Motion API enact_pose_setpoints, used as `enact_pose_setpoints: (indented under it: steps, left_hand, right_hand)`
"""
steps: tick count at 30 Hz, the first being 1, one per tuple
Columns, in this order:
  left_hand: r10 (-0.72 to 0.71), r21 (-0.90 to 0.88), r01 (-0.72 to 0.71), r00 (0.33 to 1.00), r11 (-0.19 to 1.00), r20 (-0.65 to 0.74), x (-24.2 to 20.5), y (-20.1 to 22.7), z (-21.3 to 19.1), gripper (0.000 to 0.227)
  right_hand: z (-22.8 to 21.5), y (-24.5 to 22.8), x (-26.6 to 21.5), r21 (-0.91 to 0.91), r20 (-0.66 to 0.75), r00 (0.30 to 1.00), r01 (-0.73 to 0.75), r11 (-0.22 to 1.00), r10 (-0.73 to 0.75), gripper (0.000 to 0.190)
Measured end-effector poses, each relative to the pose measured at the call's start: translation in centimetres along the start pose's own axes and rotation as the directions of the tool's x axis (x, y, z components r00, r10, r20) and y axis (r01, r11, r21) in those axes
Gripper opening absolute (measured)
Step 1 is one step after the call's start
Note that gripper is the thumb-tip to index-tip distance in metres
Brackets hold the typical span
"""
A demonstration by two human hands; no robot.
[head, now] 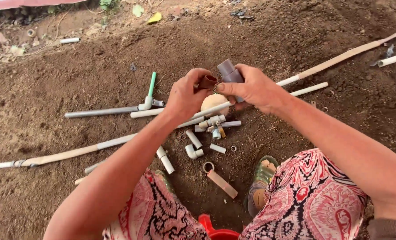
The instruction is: Connecting various PVC pipes and fittings to assemble a plumbing structure while seated outdoors.
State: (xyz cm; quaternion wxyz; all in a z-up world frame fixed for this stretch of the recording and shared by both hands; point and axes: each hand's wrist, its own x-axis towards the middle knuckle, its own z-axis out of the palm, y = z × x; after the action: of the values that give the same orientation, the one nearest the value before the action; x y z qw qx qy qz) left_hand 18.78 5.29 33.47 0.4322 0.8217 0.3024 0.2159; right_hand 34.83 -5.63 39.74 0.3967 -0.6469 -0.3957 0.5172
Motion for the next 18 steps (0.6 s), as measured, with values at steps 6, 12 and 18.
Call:
enact_pose_setpoints:
  steps: [6,12,18]
  left_hand:
    - [0.069,0.056,-0.073,0.995,0.996,0.068,0.2,-1.4,-1.0,0.029]
    - [0.091,0.095,-0.109,0.98,0.99,0.174,-0.3,0.7,-3.5,0.019]
    - [0.096,0.021,-0.101,0.979,0.995,0.181,-0.4,0.0,-4.8,0.029]
  right_hand:
    - [0.5,0.6,0.8,-0.354,-0.021,0.992,0.111,0.929,-0.126,0.048]
    - [1.6,-1.1,0.2,-0.607,-0.053,0.997,0.008,0.795,-0.05,0.049]
    - [1.4,0.7,0.8,-0.696,0.004,0.974,0.164,0.699,-0.225,0.056]
